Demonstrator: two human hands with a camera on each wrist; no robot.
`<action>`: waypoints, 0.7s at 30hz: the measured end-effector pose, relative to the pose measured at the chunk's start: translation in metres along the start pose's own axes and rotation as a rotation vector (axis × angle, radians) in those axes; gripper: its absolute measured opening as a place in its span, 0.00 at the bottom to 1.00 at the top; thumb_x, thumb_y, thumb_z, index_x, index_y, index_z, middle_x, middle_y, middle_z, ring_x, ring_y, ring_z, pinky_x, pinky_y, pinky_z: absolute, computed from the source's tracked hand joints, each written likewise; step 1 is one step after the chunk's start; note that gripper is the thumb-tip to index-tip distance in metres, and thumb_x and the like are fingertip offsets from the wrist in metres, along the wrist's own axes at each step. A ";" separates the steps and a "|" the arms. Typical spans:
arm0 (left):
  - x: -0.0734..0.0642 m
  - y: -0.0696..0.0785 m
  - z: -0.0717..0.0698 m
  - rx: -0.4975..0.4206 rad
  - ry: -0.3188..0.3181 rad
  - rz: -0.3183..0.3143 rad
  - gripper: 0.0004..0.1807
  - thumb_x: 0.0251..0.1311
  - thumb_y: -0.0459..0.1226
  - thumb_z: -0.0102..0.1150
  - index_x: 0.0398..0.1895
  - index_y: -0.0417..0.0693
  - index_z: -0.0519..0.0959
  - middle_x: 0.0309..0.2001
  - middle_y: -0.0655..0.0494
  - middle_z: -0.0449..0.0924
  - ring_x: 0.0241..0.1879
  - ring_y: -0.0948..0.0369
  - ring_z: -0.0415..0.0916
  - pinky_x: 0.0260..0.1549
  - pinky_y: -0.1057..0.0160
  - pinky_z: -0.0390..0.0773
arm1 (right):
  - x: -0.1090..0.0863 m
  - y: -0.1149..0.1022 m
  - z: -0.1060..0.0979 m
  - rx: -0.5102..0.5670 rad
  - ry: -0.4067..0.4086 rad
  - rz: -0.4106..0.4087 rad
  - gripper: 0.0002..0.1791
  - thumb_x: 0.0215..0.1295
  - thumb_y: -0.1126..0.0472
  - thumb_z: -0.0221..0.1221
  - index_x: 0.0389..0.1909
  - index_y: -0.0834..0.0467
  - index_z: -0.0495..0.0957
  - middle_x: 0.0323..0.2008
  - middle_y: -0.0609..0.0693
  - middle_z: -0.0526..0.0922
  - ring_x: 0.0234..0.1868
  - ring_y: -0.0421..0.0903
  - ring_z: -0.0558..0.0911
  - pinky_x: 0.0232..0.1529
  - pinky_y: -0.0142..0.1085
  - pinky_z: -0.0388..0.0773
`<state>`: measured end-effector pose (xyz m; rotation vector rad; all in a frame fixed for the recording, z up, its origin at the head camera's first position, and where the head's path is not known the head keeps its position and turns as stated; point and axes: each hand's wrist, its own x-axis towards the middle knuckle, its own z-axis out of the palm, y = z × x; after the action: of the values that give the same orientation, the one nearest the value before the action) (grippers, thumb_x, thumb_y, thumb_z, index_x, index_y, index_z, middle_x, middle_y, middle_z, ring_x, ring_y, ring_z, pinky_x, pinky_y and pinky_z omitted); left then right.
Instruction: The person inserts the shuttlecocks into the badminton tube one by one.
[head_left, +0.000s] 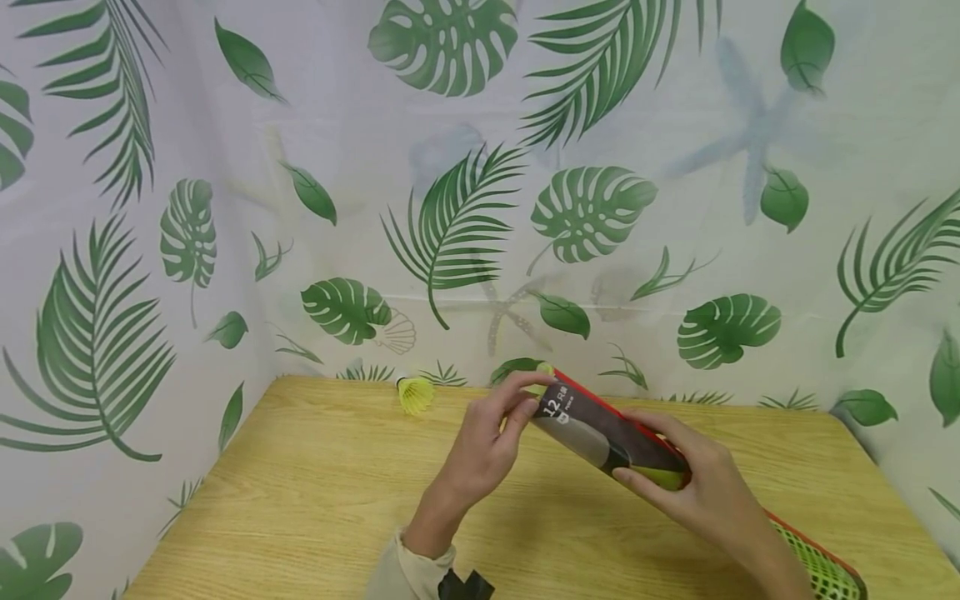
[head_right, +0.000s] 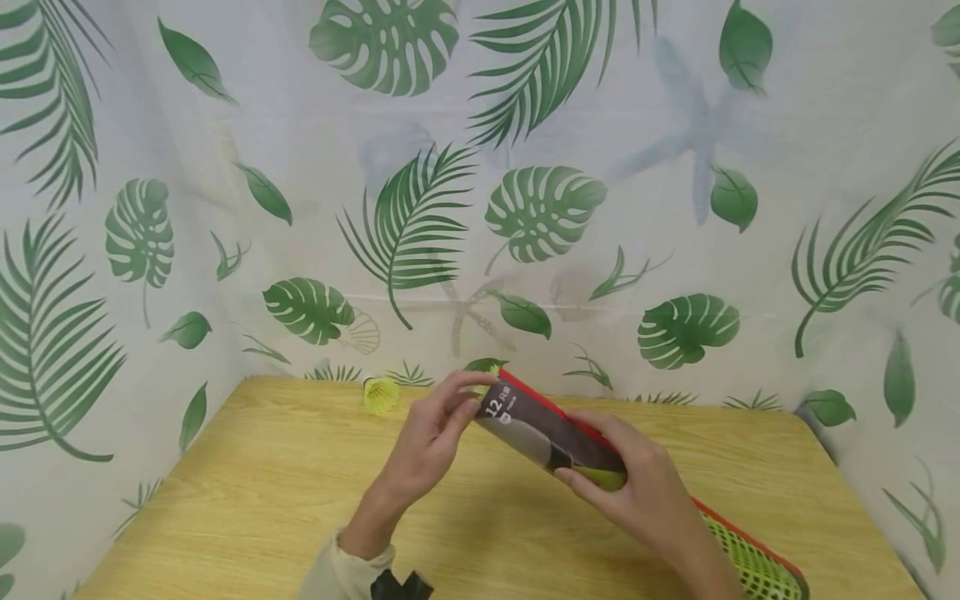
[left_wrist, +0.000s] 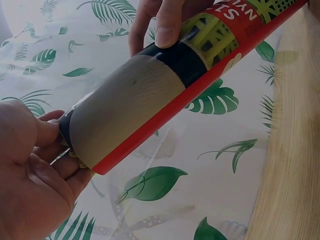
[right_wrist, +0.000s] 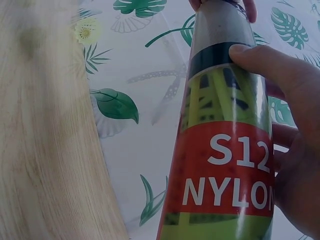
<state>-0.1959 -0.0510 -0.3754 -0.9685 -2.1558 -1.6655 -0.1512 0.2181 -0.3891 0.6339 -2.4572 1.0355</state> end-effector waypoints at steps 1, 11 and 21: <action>0.000 -0.001 0.000 0.001 -0.003 0.002 0.16 0.80 0.33 0.46 0.64 0.52 0.76 0.23 0.59 0.67 0.24 0.67 0.67 0.30 0.66 0.70 | 0.000 0.000 0.000 -0.001 -0.001 0.002 0.39 0.52 0.60 0.80 0.66 0.44 0.76 0.53 0.45 0.85 0.44 0.41 0.83 0.39 0.24 0.80; -0.001 -0.003 0.002 -0.044 -0.034 0.005 0.17 0.80 0.32 0.42 0.65 0.50 0.74 0.19 0.63 0.52 0.20 0.68 0.56 0.25 0.67 0.64 | 0.001 0.000 0.000 -0.018 -0.012 0.002 0.38 0.52 0.59 0.79 0.66 0.44 0.76 0.53 0.45 0.85 0.44 0.42 0.84 0.39 0.28 0.82; -0.002 -0.004 0.003 -0.060 -0.054 -0.014 0.18 0.80 0.30 0.41 0.66 0.49 0.72 0.19 0.63 0.51 0.19 0.66 0.56 0.25 0.67 0.64 | 0.000 0.001 0.000 -0.031 -0.019 0.021 0.38 0.53 0.58 0.79 0.65 0.45 0.76 0.53 0.46 0.85 0.43 0.44 0.84 0.38 0.30 0.83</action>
<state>-0.1964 -0.0489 -0.3806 -1.0286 -2.1631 -1.7394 -0.1521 0.2187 -0.3892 0.6122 -2.4967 1.0021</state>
